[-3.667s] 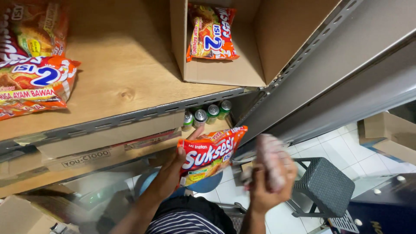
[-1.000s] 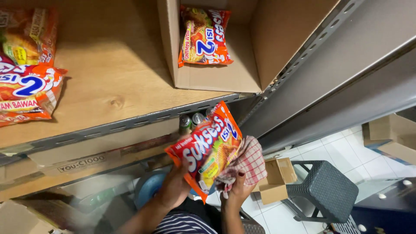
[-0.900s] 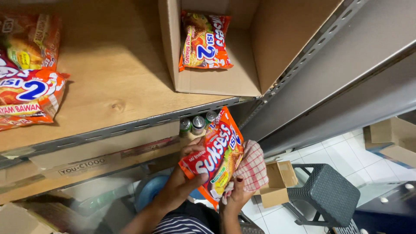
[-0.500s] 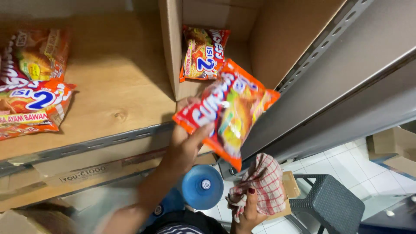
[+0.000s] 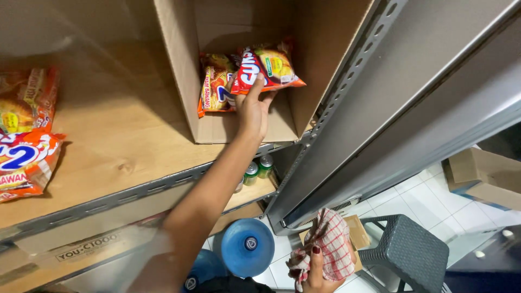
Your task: The recorder is using a cloth to wipe down packages of instant noodles and then organizing them on a grocery store shelf.
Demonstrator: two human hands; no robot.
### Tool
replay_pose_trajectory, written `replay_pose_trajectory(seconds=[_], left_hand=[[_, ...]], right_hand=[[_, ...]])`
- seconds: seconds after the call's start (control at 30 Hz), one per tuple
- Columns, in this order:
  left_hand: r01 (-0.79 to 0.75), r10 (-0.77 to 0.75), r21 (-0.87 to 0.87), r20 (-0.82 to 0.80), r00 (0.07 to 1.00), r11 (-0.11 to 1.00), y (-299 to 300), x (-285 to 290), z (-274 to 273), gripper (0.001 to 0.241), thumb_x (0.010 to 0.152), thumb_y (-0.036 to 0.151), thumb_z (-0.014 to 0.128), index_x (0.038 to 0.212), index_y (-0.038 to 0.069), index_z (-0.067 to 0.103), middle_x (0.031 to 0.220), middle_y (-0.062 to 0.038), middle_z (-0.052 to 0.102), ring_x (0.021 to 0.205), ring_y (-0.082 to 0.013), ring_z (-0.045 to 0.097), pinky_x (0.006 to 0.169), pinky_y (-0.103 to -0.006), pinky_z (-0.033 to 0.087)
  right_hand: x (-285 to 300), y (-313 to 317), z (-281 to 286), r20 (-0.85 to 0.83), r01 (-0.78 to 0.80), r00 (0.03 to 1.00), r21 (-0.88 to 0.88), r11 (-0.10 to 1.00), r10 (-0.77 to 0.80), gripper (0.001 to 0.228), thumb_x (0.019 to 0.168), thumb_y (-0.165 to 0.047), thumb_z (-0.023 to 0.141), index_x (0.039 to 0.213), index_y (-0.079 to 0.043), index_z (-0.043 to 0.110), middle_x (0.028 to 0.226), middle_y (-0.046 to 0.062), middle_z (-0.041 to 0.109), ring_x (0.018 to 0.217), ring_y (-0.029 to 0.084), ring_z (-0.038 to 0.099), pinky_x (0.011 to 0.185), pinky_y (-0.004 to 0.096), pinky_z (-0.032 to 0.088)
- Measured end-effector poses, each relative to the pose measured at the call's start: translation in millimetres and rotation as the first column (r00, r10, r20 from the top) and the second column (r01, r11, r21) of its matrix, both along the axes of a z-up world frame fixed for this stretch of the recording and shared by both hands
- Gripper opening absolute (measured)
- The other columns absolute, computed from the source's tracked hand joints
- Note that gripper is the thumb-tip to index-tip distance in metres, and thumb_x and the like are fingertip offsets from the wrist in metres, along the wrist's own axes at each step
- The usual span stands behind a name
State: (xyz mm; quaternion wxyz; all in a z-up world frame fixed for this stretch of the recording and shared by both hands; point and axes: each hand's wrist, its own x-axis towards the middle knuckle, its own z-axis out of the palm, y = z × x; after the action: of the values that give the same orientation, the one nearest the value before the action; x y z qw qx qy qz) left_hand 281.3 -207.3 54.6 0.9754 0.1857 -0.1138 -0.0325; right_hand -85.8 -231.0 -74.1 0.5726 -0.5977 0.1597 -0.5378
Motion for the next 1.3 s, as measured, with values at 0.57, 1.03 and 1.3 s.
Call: replay_pose_trajectory(seconds=[0.57,1.03,1.3], left_hand=[[-0.722,-0.367,0.536,0.627,0.687,-0.436,69,-43,114,0.105,0.057,0.055,0.089,0.147,0.016,0.050,0.151,-0.018,0.043,0.138,-0.0432,0.040,0.102,-0.0539,0.046],[-0.870,-0.174,0.289,0.908,0.381,-0.399,50,1,18,0.076,0.085,0.003,0.070,0.156,0.017,0.046,0.153,-0.021,0.046,0.137,-0.0405,0.054,0.118,-0.0517,0.043],[-0.841,-0.058,0.383,0.899,0.435,-0.383,40,-8,10,0.090,0.084,0.004,0.073,0.161,0.016,0.029,0.151,-0.024,0.044,0.136,-0.0443,0.052,0.119,-0.0651,0.031]], right_hand=[[22,16,14,-0.041,-0.145,0.989,-0.112,0.983,0.141,0.057,0.087,-0.001,0.069,0.138,0.004,0.047,0.149,0.024,0.049,0.133,0.028,0.056,0.115,0.043,0.043],[7,2,7,-0.057,-0.145,0.988,-0.081,0.986,0.141,0.053,0.086,0.003,0.066,0.136,0.003,0.049,0.148,0.024,0.046,0.125,0.029,0.060,0.104,0.041,0.052],[16,3,15,-0.053,-0.208,0.977,-0.036,0.978,0.206,0.052,0.085,0.005,0.066,0.134,0.003,0.050,0.148,0.023,0.046,0.111,0.026,0.065,0.092,0.038,0.056]])
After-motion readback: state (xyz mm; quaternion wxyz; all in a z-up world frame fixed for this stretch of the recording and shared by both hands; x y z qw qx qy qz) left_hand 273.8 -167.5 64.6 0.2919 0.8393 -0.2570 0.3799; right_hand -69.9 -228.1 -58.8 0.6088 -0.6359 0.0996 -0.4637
